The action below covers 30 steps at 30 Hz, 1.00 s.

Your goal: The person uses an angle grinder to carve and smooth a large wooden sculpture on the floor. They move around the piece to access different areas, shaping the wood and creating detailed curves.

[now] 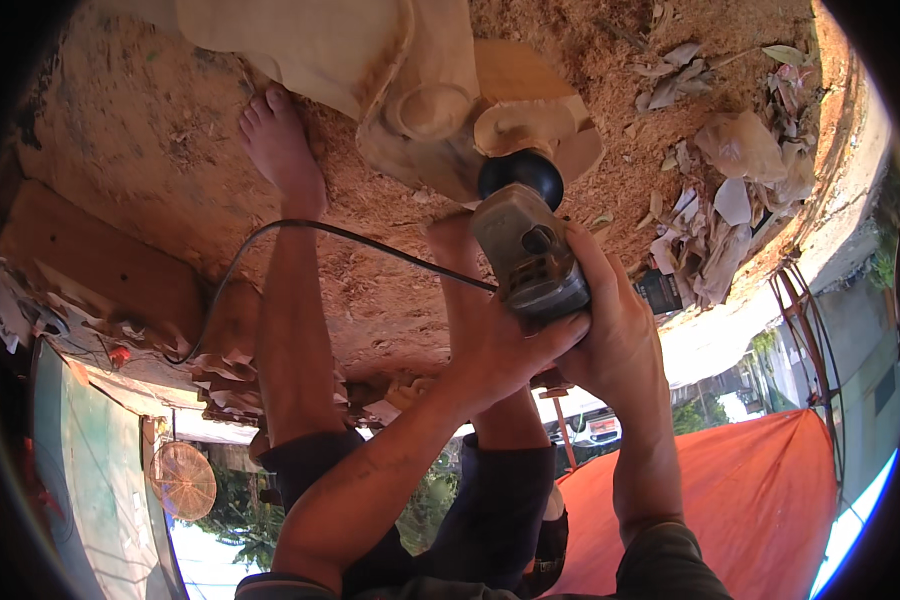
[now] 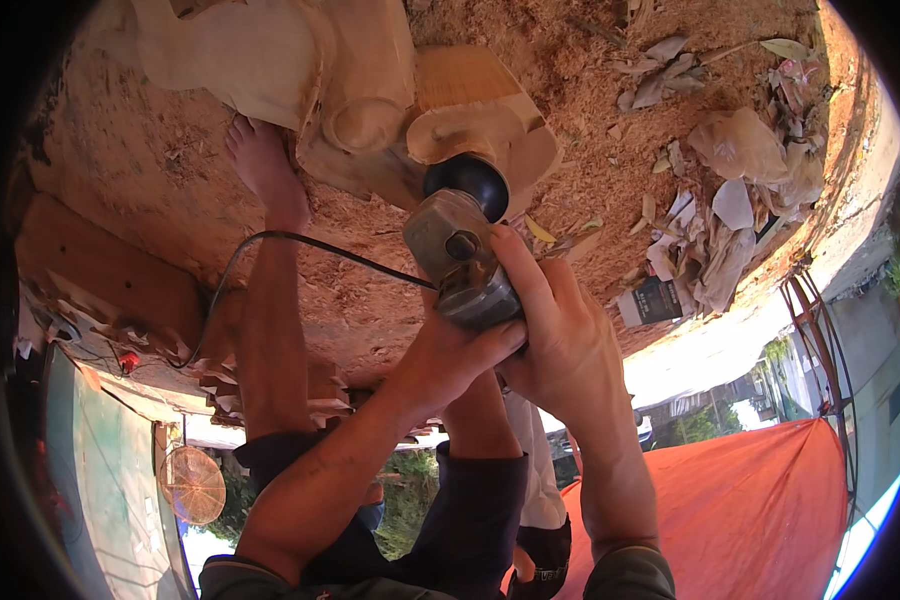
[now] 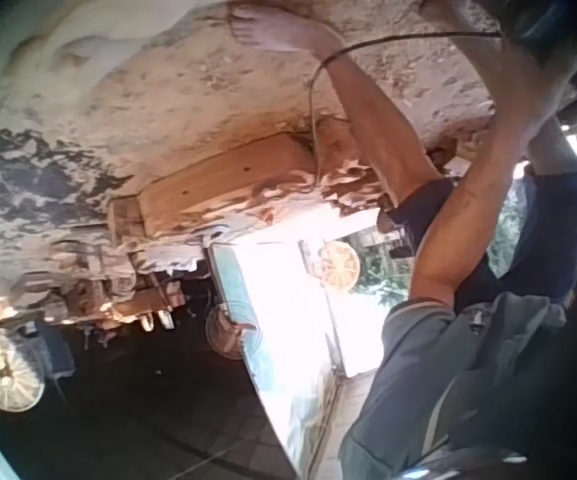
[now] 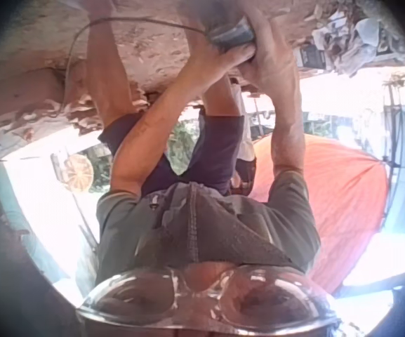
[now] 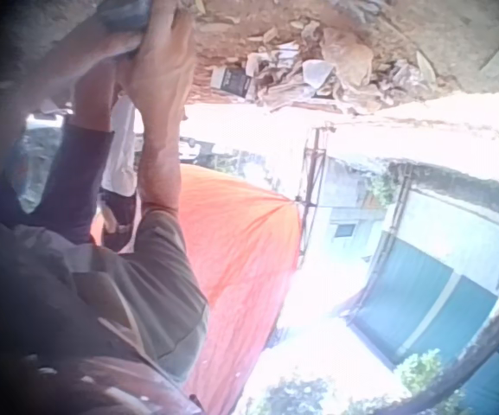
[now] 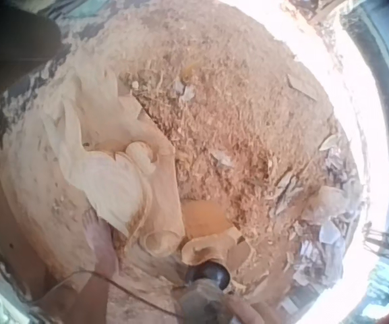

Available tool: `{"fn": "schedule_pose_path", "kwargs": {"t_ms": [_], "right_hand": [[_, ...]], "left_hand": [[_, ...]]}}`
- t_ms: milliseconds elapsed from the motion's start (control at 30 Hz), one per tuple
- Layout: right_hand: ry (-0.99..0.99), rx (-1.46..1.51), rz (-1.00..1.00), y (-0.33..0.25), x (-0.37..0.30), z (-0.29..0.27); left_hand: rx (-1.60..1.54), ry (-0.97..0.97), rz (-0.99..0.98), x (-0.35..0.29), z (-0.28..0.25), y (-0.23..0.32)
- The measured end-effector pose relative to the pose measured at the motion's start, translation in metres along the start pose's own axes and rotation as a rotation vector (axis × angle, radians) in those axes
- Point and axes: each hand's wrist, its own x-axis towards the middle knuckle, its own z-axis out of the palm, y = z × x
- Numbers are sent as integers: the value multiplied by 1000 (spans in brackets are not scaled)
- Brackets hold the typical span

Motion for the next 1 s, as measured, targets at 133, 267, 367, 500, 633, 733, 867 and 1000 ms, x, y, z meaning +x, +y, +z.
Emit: {"fn": "schedule_pose_path", "kwargs": {"t_ms": [133, 267, 367, 500, 633, 733, 867, 1000], "right_hand": [[17, 120, 32, 4, -5, 5], [-98, 181, 94, -5, -9, -3], [-121, 130, 34, -3, -6, -10], [-199, 67, -6, 0, 7, -21], [-142, 13, -23, 4, 11, -18], [-128, 92, 10, 3, 10, -13], [-228, 227, 173, -12, 11, -19], [-220, 171, 77, -15, 14, -23]], "left_hand": [[25, 5, 67, -1, 4, 5], [50, 47, -8, -14, 7, 13], [55, 98, 10, -17, 9, -1], [25, 119, 46, -7, 9, -1], [-19, 118, 57, 2, 10, 4], [-44, 120, 40, -2, 11, 8], [-83, 150, 4, -11, 14, 10], [-116, 155, 56, -12, 16, 11]]}}
